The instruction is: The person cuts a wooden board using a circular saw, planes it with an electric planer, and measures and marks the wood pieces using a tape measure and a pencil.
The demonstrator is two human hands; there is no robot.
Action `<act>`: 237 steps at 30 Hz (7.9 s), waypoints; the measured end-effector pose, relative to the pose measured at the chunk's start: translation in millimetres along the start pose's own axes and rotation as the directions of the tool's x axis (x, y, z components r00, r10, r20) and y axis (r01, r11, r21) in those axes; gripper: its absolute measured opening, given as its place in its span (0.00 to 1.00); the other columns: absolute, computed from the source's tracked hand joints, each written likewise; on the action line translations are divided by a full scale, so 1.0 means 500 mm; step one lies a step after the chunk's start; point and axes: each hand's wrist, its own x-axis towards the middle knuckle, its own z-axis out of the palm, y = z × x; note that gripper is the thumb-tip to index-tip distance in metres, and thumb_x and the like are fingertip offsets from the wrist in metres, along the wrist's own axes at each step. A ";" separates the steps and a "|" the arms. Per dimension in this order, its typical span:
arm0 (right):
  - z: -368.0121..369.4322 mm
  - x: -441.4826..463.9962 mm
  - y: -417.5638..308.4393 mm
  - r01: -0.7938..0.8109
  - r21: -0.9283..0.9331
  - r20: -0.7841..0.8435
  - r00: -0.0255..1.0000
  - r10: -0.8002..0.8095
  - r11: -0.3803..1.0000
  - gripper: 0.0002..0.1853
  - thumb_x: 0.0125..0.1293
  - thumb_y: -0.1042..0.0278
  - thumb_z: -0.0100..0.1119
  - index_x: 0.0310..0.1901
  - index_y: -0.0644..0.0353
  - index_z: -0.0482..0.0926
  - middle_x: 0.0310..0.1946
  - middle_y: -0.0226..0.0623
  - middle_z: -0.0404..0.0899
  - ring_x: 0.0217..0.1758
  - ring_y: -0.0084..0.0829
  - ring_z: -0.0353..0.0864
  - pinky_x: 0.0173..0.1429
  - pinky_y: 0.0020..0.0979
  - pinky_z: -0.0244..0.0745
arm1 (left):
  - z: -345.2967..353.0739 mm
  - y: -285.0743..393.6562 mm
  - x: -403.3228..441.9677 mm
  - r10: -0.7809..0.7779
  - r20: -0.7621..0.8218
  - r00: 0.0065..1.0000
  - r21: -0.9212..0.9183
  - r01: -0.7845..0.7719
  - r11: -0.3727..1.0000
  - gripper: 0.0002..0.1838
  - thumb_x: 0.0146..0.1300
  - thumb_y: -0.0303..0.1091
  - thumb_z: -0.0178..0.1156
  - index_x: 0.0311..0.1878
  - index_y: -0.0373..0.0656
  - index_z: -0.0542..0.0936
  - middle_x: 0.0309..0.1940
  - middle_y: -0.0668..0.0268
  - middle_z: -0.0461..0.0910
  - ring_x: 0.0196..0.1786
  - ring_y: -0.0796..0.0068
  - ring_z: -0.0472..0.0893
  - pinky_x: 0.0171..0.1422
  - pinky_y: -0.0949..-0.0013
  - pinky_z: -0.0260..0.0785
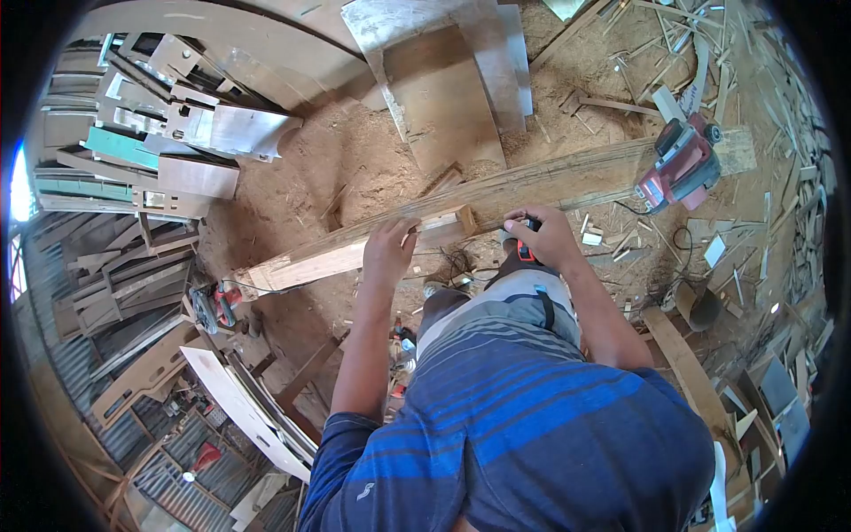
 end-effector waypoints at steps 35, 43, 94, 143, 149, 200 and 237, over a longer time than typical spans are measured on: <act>0.127 0.107 -0.096 0.029 -0.244 0.184 0.983 0.017 0.969 0.21 0.68 0.46 0.72 0.40 0.61 0.91 0.28 0.44 0.88 0.32 0.43 0.87 0.40 0.42 0.79 | 0.017 0.012 -0.002 0.007 -0.152 0.988 0.020 -0.004 1.000 0.16 0.58 0.26 0.74 0.51 0.49 0.89 0.44 0.64 0.86 0.51 0.56 0.85 0.59 0.55 0.79; 0.138 0.089 -0.087 0.115 -0.257 0.117 0.989 -0.087 0.960 0.23 0.67 0.48 0.75 0.40 0.66 0.92 0.26 0.47 0.86 0.27 0.38 0.82 0.37 0.40 0.75 | 0.035 0.013 -0.013 0.067 -0.241 0.968 0.045 -0.058 0.997 0.18 0.58 0.24 0.71 0.52 0.48 0.86 0.41 0.64 0.84 0.48 0.56 0.84 0.58 0.55 0.78; 0.171 -0.019 -0.082 -0.194 0.193 0.634 0.773 0.028 0.962 0.34 0.81 0.38 0.63 0.69 0.64 0.78 0.47 0.34 0.84 0.49 0.22 0.82 0.52 0.29 0.81 | 0.007 0.147 -0.134 -0.169 0.379 0.910 -0.838 0.415 0.355 0.11 0.69 0.27 0.73 0.53 0.39 0.86 0.42 0.73 0.87 0.45 0.83 0.82 0.51 0.71 0.77; 0.212 -0.135 0.105 -0.416 0.302 0.329 0.890 0.316 0.858 0.27 0.85 0.48 0.54 0.39 0.65 0.87 0.31 0.34 0.85 0.36 0.25 0.81 0.46 0.33 0.76 | 0.014 -0.017 -0.079 -0.260 -0.109 0.959 0.008 0.263 0.965 0.26 0.62 0.33 0.79 0.65 0.51 0.87 0.66 0.64 0.85 0.57 0.60 0.90 0.58 0.61 0.83; 0.213 -0.135 0.105 -0.400 0.298 0.324 0.896 0.302 0.867 0.27 0.85 0.48 0.53 0.40 0.66 0.88 0.30 0.36 0.86 0.34 0.26 0.83 0.45 0.34 0.77 | 0.003 -0.018 -0.075 -0.317 -0.033 0.948 0.056 0.319 0.946 0.28 0.61 0.40 0.80 0.65 0.51 0.86 0.67 0.66 0.84 0.34 0.67 0.87 0.45 0.62 0.81; 0.603 -0.309 -0.146 0.531 -0.196 0.389 0.814 -0.432 0.824 0.11 0.79 0.63 0.66 0.52 0.60 0.91 0.42 0.41 0.90 0.45 0.33 0.84 0.52 0.35 0.77 | -0.032 -0.191 -0.731 -0.313 0.110 0.943 -0.959 0.184 0.216 0.18 0.80 0.41 0.65 0.64 0.39 0.84 0.43 0.69 0.88 0.46 0.79 0.84 0.54 0.68 0.78; 0.004 0.108 -0.104 0.264 -0.207 0.574 0.813 -0.102 0.942 0.19 0.72 0.54 0.72 0.48 0.67 0.91 0.30 0.32 0.87 0.35 0.23 0.82 0.43 0.33 0.76 | 0.206 0.257 -0.336 -0.467 0.262 0.844 -0.745 0.485 0.458 0.18 0.76 0.45 0.60 0.45 0.37 0.86 0.36 0.58 0.87 0.43 0.64 0.86 0.53 0.59 0.77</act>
